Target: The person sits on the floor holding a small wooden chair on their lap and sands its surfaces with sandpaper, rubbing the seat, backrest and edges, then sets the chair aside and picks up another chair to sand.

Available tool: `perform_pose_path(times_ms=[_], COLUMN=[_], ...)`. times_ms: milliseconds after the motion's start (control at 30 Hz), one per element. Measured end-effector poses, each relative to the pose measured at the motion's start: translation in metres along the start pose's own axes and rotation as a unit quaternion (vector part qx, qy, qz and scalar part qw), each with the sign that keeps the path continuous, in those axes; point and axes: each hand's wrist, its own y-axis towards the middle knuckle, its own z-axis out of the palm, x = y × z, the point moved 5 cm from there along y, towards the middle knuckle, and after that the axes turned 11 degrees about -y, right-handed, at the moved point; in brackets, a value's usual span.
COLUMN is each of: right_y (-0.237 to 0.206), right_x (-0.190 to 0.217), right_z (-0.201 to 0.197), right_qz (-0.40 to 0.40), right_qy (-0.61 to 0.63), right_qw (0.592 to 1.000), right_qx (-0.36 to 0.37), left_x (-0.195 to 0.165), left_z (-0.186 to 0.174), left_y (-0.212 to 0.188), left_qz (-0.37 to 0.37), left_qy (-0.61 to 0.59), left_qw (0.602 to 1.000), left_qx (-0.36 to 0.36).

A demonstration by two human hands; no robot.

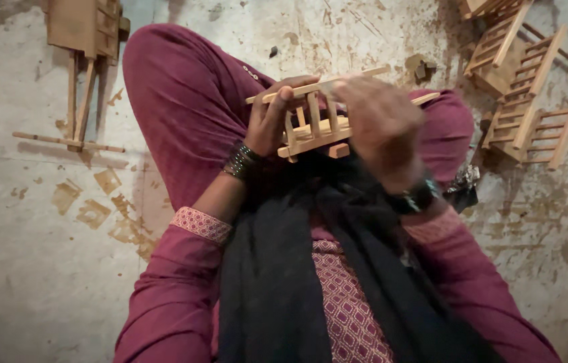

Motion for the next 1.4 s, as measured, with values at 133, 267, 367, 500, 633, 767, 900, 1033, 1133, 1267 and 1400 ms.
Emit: perform_pose_path(times_ms=[133,267,367,500,633,767,900,1033,1133,1267,1400], right_y=[-0.003,-0.017,0.002,0.018,-0.014,-0.047,-0.039,-0.033,-0.043,-0.047,-0.015], right_x=[0.036,0.05,0.034,0.038,0.081,0.07,-0.006,0.013,0.065,0.031,-0.024], right_z=[0.001,-0.029,-0.038,-0.008,-0.008,-0.041,-0.026,0.006,0.006,-0.003,-0.002], right_qz=[-0.014,-0.055,-0.036,0.029,-0.042,-0.087,0.145,0.16,0.06,0.119,0.176], right_qy=[-0.021,0.067,0.112,0.022,-0.061,-0.198,-0.126,-0.174,-0.019,-0.002,-0.132], right_qw=[0.995,0.974,0.989,0.998,0.987,0.975,0.976,0.952,0.99,0.99,0.975], right_qx=[0.092,0.208,0.09,0.061,0.141,0.041,0.104,0.194,0.123,0.08,0.029], left_x=[0.001,0.004,0.003,-0.001,0.009,0.014,0.011,0.011,0.01,0.012,0.016], left_z=[-0.005,-0.003,-0.005,-0.009,-0.011,-0.011,-0.01,-0.012,-0.012,-0.012,-0.014], left_y=[-0.001,-0.002,0.003,0.005,0.002,0.004,0.004,0.002,-0.002,-0.004,-0.002], left_qz=[0.023,0.013,0.013,0.05,0.005,-0.002,0.014,0.004,0.015,0.013,0.012], left_qy=[0.059,0.012,0.027,0.085,-0.008,-0.03,-0.009,-0.015,0.04,0.029,0.019], left_qw=[0.997,0.999,0.999,0.995,1.0,0.999,0.999,0.999,0.998,0.998,0.998], left_qx=[-0.051,-0.044,-0.036,-0.014,-0.019,-0.03,-0.029,-0.052,-0.049,-0.05,-0.05])
